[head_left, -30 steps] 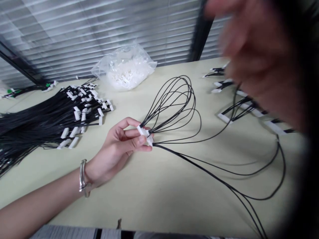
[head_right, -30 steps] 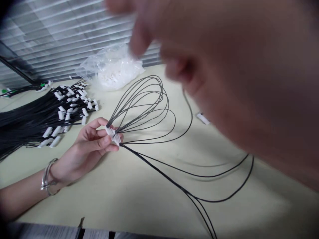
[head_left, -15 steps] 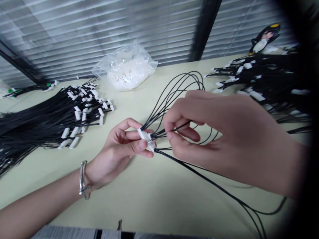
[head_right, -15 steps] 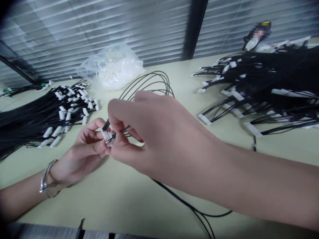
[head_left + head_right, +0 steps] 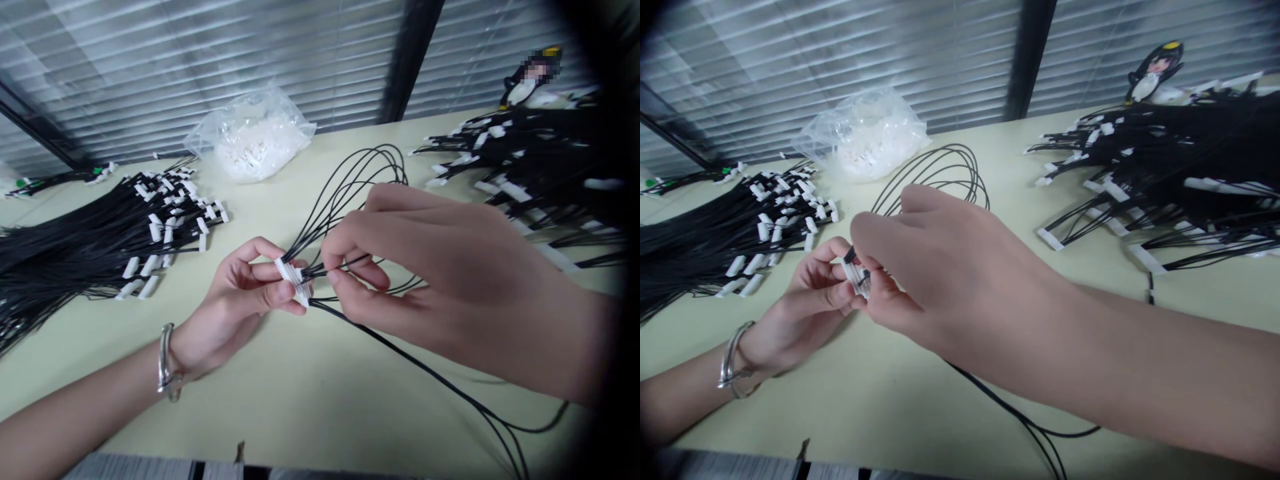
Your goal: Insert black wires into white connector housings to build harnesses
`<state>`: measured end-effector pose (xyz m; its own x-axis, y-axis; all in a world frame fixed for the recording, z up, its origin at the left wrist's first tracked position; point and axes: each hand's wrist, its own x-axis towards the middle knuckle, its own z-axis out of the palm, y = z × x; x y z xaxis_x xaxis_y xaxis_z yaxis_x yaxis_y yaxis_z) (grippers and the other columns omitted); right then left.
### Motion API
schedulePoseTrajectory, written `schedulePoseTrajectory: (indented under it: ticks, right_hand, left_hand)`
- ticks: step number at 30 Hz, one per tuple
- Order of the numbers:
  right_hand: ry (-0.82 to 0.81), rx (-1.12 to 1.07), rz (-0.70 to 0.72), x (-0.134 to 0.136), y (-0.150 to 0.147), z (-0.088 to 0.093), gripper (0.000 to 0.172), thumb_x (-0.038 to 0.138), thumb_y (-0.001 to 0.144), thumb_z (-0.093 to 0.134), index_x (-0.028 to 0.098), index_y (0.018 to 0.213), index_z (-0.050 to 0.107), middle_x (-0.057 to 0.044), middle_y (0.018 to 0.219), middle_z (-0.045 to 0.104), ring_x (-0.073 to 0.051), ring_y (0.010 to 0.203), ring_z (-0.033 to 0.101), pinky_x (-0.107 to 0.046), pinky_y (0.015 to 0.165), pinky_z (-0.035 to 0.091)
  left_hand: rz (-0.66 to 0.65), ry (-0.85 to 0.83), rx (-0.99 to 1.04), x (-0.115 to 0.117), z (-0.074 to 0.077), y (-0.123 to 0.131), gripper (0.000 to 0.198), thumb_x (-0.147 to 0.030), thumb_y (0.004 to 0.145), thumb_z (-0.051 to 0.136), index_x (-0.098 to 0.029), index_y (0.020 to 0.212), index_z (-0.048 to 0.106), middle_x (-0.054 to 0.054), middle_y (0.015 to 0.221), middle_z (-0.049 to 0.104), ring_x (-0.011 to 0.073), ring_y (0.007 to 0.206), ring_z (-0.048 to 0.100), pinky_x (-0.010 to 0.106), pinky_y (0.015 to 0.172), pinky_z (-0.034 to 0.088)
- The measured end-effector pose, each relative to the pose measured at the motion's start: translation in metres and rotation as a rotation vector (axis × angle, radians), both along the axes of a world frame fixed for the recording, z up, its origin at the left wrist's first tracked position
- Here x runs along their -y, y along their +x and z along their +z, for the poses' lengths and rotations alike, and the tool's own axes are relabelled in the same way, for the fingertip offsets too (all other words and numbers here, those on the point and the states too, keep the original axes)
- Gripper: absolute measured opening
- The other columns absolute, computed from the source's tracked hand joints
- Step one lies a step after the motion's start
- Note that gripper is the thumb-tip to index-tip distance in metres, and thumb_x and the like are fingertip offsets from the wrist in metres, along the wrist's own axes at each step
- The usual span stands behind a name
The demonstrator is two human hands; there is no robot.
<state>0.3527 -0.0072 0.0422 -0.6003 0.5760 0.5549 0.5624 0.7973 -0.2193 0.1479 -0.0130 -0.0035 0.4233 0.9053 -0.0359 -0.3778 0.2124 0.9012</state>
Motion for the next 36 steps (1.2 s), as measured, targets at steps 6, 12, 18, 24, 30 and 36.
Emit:
schedulePoseTrajectory:
  ticks: [6,12,18,24,30,36]
  right_hand:
    - [0.021,0.023,-0.03,0.0005,-0.0011,-0.0004,0.014,0.014,0.078,0.05,0.016,0.065,0.054,0.002,0.052,0.038,-0.01,0.056,0.036,-0.025,0.043,0.023]
    - [-0.02,0.046,-0.049,0.0004,-0.0013,0.0005,0.014,0.016,0.076,0.05,0.017,0.063,0.054,0.002,0.053,0.037,-0.009,0.052,0.034,-0.024,0.043,0.019]
    - [-0.041,0.07,-0.053,0.0009,-0.0017,0.0026,0.014,0.014,0.075,0.051,0.016,0.061,0.053,0.002,0.052,0.037,-0.009,0.051,0.032,-0.024,0.042,0.019]
    - [-0.014,0.1,0.006,-0.0012,-0.0021,0.0025,0.016,0.007,0.077,0.053,0.015,0.063,0.053,0.002,0.052,0.042,-0.011,0.056,0.036,-0.026,0.046,0.023]
    - [-0.054,0.093,0.097,0.0045,0.0004,-0.0012,0.016,0.007,0.083,0.051,0.013,0.069,0.056,0.001,0.058,0.047,-0.011,0.06,0.04,-0.026,0.056,0.032]
    - [-0.055,0.071,0.129,0.0046,-0.0015,-0.0065,0.019,0.001,0.08,0.045,0.012,0.069,0.056,0.001,0.058,0.049,-0.011,0.06,0.042,-0.027,0.058,0.033]
  left_hand:
    - [0.022,0.004,-0.004,0.0012,-0.0004,0.0001,0.017,-0.005,0.076,0.068,-0.017,0.086,0.062,-0.001,0.08,0.075,0.0089,0.069,0.069,0.016,0.067,0.056]
    - [0.031,0.015,-0.022,0.002,-0.0001,0.0006,0.018,-0.005,0.076,0.068,-0.018,0.086,0.062,-0.002,0.08,0.076,0.0097,0.07,0.069,0.017,0.067,0.055]
    - [0.06,0.035,-0.076,0.003,0.0008,0.0027,0.018,-0.005,0.074,0.07,-0.018,0.084,0.063,-0.001,0.077,0.075,0.0096,0.065,0.069,0.016,0.065,0.055]
    - [0.083,0.042,-0.112,0.003,0.0005,0.0024,0.017,-0.006,0.074,0.07,-0.017,0.084,0.062,0.0,0.075,0.074,0.0112,0.065,0.068,0.02,0.066,0.056]
    - [0.097,0.064,-0.145,0.0035,0.0008,0.0021,0.017,-0.008,0.074,0.071,-0.017,0.085,0.062,0.0,0.074,0.074,0.0113,0.065,0.068,0.02,0.065,0.055]
    - [0.11,0.029,-0.127,0.0042,0.0013,0.0031,0.017,-0.007,0.072,0.073,-0.017,0.082,0.063,0.0,0.073,0.075,0.0111,0.064,0.069,0.019,0.063,0.057]
